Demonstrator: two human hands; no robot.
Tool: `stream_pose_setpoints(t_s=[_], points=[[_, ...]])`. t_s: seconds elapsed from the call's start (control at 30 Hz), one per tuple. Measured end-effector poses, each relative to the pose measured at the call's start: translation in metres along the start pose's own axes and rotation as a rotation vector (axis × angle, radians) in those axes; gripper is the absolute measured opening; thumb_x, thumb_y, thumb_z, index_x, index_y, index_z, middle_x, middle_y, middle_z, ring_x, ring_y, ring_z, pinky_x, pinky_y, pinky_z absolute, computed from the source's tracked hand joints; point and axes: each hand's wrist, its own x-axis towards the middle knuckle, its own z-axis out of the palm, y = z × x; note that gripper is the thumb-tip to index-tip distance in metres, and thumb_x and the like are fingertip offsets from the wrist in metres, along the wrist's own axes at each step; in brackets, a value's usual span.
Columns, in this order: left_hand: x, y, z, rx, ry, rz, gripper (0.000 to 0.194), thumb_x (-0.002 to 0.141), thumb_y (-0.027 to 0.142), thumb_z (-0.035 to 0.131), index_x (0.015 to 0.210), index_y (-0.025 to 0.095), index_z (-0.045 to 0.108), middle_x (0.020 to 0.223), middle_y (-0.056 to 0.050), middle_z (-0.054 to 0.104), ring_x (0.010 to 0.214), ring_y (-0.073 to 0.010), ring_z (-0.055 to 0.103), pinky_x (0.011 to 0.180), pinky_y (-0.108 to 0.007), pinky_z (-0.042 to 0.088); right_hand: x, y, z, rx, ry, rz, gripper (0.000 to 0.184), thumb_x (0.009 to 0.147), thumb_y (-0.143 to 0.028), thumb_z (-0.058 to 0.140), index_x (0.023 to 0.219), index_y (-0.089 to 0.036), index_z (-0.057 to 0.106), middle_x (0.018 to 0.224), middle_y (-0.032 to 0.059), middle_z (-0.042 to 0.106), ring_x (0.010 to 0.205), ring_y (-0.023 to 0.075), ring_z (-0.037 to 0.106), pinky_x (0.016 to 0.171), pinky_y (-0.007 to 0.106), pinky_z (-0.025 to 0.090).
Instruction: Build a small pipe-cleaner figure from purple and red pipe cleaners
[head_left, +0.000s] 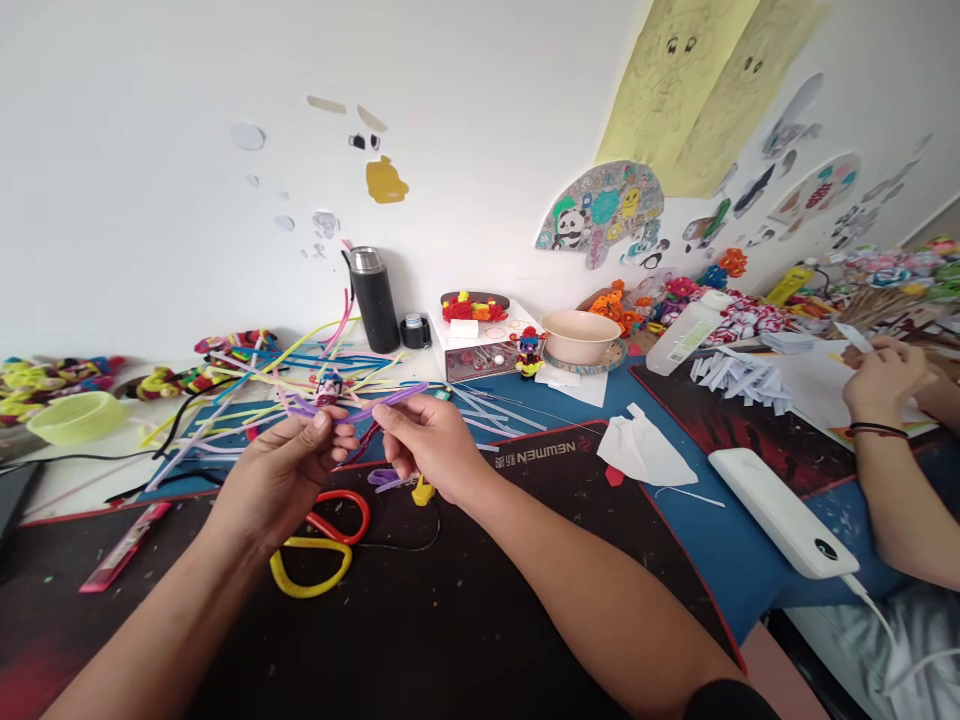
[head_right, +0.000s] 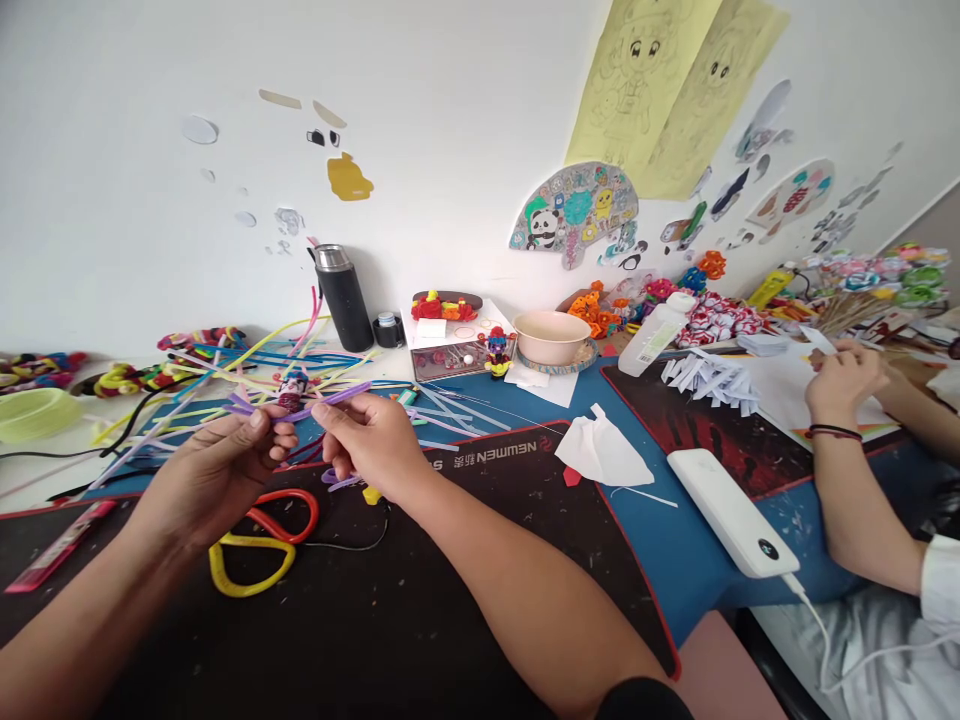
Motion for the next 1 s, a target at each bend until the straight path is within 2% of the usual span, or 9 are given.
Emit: stream_pose_setpoints(t_s=[0.17,0.33,0.57,0.77,0.87,1.0], points=[[-0.002,0.001,0.003,0.032,0.012,-0.014,0.052,0.04,0.038,0.113,0.077,0.012,0.086,0.066,-0.006,0.08,0.056,-0.0132,0.072,0.054,-0.016,0.062,0.0,-0.001,0.001,0.072,0.008,-0.013,0.036,0.094,-0.054,0.077,0.095,-0.019,0.07,0.06,-0.0073,0.06,0.04,0.007,0.047,0.042,0.024,0.032],[-0.002,0.002,0.005,0.052,0.008,-0.038,0.056,0.037,0.04,0.113,0.077,0.011,0.086,0.064,-0.006,0.08,0.055,-0.0124,0.071,0.053,-0.015,0.061,0.001,-0.003,0.0,0.117,0.012,-0.004,0.03,0.095,-0.048,0.076,0.093,-0.019,0.072,0.06,-0.0067,0.06,0.039,0.0064,0.046,0.04,0.024,0.025],[0.001,0.002,-0.002,0.085,-0.059,-0.086,0.052,0.042,0.04,0.113,0.079,0.013,0.087,0.066,-0.006,0.079,0.055,-0.0138,0.07,0.053,-0.019,0.062,-0.001,-0.008,-0.001,0.083,-0.073,0.067,0.022,0.102,-0.04,0.07,0.098,-0.018,0.073,0.058,-0.0072,0.058,0.041,0.0068,0.047,0.043,0.023,0.031],[0.004,0.008,-0.016,0.153,-0.097,-0.098,0.05,0.048,0.043,0.111,0.083,0.014,0.088,0.07,-0.006,0.08,0.056,-0.013,0.068,0.054,-0.02,0.061,-0.005,-0.006,-0.002,-0.031,-0.196,0.111,0.029,0.099,-0.047,0.076,0.099,-0.018,0.075,0.053,-0.0093,0.051,0.044,0.0076,0.047,0.046,0.022,0.036],[0.003,0.013,-0.016,0.232,-0.118,-0.084,0.048,0.047,0.048,0.11,0.074,0.017,0.086,0.064,-0.004,0.076,0.054,-0.0113,0.064,0.051,-0.018,0.057,-0.005,-0.005,-0.001,-0.076,-0.252,0.138,0.034,0.097,-0.051,0.079,0.095,-0.018,0.075,0.051,-0.0102,0.049,0.043,0.008,0.048,0.048,0.023,0.039],[-0.002,0.02,-0.01,0.322,-0.153,-0.072,0.045,0.049,0.052,0.108,0.062,0.017,0.082,0.054,-0.002,0.07,0.05,-0.0106,0.06,0.049,-0.018,0.052,-0.006,-0.005,0.0,-0.184,-0.276,0.139,0.038,0.094,-0.055,0.081,0.092,-0.018,0.073,0.05,-0.0097,0.049,0.042,0.0084,0.048,0.046,0.024,0.034]])
